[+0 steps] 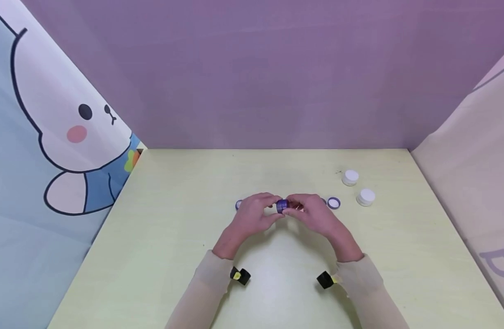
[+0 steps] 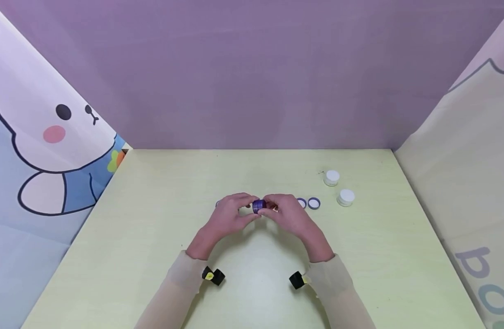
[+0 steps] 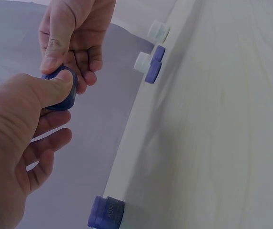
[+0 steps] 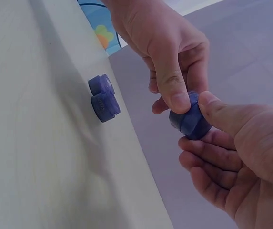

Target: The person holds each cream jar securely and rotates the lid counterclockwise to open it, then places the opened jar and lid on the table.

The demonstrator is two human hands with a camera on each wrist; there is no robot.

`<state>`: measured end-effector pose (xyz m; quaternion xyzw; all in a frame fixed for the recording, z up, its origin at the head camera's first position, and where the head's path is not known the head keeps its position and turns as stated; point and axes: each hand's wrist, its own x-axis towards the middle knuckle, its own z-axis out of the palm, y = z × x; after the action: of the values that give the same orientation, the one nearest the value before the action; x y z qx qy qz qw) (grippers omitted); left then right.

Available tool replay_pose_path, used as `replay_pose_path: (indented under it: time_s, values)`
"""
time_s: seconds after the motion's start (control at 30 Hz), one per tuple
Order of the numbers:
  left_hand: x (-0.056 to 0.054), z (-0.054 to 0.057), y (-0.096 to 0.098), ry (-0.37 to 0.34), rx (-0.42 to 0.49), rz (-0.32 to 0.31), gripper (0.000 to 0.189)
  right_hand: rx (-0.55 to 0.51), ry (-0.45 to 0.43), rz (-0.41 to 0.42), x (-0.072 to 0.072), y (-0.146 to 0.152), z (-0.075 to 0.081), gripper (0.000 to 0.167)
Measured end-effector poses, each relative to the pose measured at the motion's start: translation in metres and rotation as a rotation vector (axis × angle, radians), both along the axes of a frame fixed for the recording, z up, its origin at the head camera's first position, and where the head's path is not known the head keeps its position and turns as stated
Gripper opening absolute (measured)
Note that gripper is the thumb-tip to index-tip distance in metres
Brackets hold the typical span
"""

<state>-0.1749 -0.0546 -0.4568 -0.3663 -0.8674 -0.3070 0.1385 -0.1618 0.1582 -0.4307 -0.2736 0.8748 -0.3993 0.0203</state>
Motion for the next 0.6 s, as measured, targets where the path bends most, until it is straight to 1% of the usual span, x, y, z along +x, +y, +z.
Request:
replay_pose_path:
  time_s: [0.1, 0.2, 0.37, 0.43, 0.6]
  values:
    - [-0.0009, 0.0001, -0.0002, 0.008, -0.004, -0.006, 0.031, -0.014, 0.03, -0.003, -0.0011, 0.0006, -0.0012, 0.02]
    - [-0.0006, 0.0027, -0.0025, 0.002, -0.002, 0.009, 0.032, -0.042, 0.022, -0.017, -0.0014, -0.0006, 0.0001, 0.023]
    - [-0.0017, 0.004, -0.0048, -0.038, 0.025, 0.022, 0.034, -0.083, -0.045, -0.05, -0.0016, -0.0035, 0.0054, 0.028]
    - [-0.0023, 0.0024, -0.0045, -0.061, 0.028, 0.022, 0.036, -0.082, -0.08, -0.065, -0.0015, -0.0036, 0.006, 0.033]
    - [-0.0031, -0.0013, -0.0033, -0.093, 0.019, 0.052, 0.04, -0.064, -0.146, -0.124, 0.0001, -0.0024, 0.0048, 0.04]
